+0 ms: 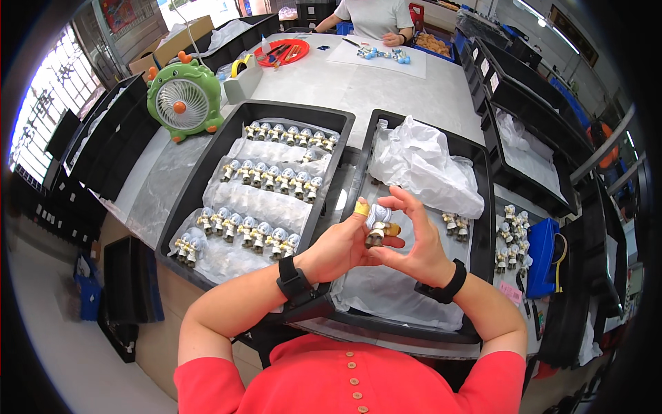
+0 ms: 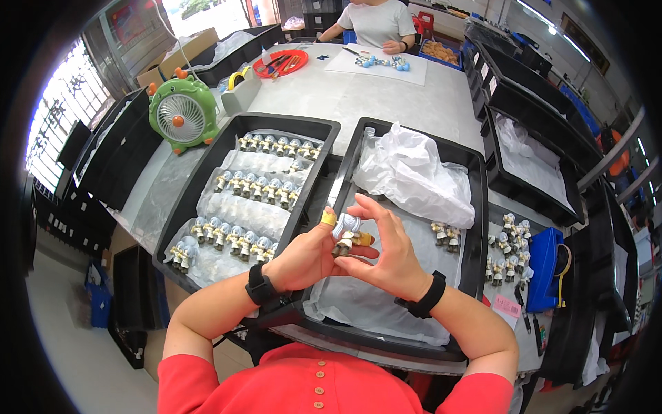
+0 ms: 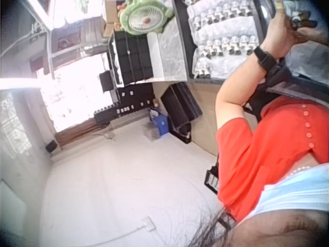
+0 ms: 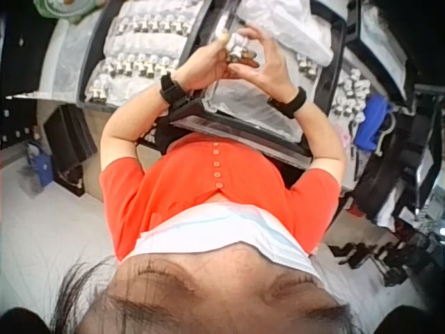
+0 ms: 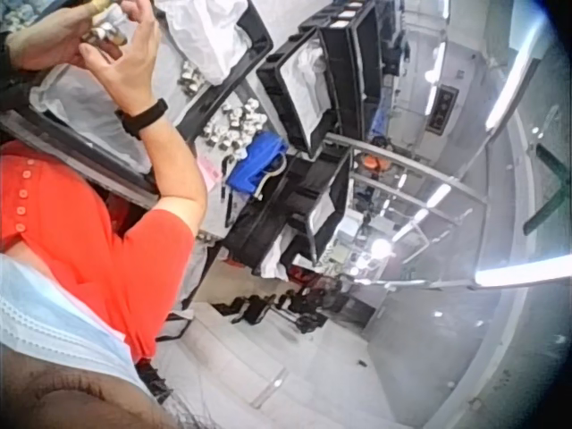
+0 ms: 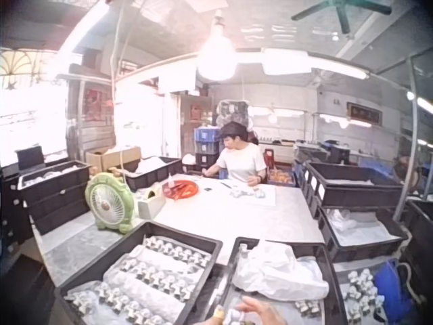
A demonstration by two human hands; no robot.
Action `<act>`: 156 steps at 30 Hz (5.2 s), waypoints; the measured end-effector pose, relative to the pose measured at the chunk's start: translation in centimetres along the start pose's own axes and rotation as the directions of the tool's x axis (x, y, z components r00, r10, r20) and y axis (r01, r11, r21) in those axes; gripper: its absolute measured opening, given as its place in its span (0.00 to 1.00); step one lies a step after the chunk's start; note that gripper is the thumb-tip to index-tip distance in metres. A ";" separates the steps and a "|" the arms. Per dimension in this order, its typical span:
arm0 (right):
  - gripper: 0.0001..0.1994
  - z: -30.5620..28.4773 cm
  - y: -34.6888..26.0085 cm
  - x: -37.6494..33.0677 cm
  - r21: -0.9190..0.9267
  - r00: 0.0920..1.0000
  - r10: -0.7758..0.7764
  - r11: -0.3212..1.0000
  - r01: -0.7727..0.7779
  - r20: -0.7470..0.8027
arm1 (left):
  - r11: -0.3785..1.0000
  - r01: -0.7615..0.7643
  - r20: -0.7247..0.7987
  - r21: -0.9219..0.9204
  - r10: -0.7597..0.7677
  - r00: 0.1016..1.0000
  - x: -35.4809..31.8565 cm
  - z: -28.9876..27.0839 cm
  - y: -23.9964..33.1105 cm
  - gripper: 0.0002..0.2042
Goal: The person picks up small white and gold figurines from a tray, attaches a small red component to each one using a red tool, and places the finished items into a separate tray. The process is repeated for multiple units.
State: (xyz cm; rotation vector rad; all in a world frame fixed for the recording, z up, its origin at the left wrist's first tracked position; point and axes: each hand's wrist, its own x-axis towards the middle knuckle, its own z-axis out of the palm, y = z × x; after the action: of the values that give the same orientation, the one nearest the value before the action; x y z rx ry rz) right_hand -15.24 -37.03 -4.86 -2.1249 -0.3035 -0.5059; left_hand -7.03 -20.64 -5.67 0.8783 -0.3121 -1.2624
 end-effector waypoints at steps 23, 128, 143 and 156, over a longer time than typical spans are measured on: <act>0.59 0.0 0.7 -0.2 -0.069 0.978 -0.208 0.976 0.206 -0.017 | 0.984 -0.140 0.104 -0.109 0.151 0.983 0.5 -0.6 0.1 0.24; 0.09 -4.0 3.3 1.7 0.328 0.876 0.288 0.931 -0.162 -0.386 | -0.060 0.150 -0.133 0.987 0.234 0.963 -11.8 -3.0 10.4 0.18; 0.11 -6.7 11.6 -2.8 -0.875 0.694 0.642 0.483 -0.035 0.327 | 0.941 -0.026 0.063 0.338 0.005 0.998 -1.4 0.9 1.5 0.10; 0.11 -6.2 11.0 -2.5 -0.948 0.784 0.609 0.305 -0.094 0.119 | 0.967 0.010 -0.008 0.254 -0.008 1.000 -1.7 -0.2 1.2 0.11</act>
State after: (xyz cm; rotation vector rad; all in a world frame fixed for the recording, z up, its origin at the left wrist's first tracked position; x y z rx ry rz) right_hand -14.62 -48.41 -10.83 -3.3151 0.3532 0.2740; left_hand -6.62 -19.00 -4.51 1.1036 -0.4724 -1.2443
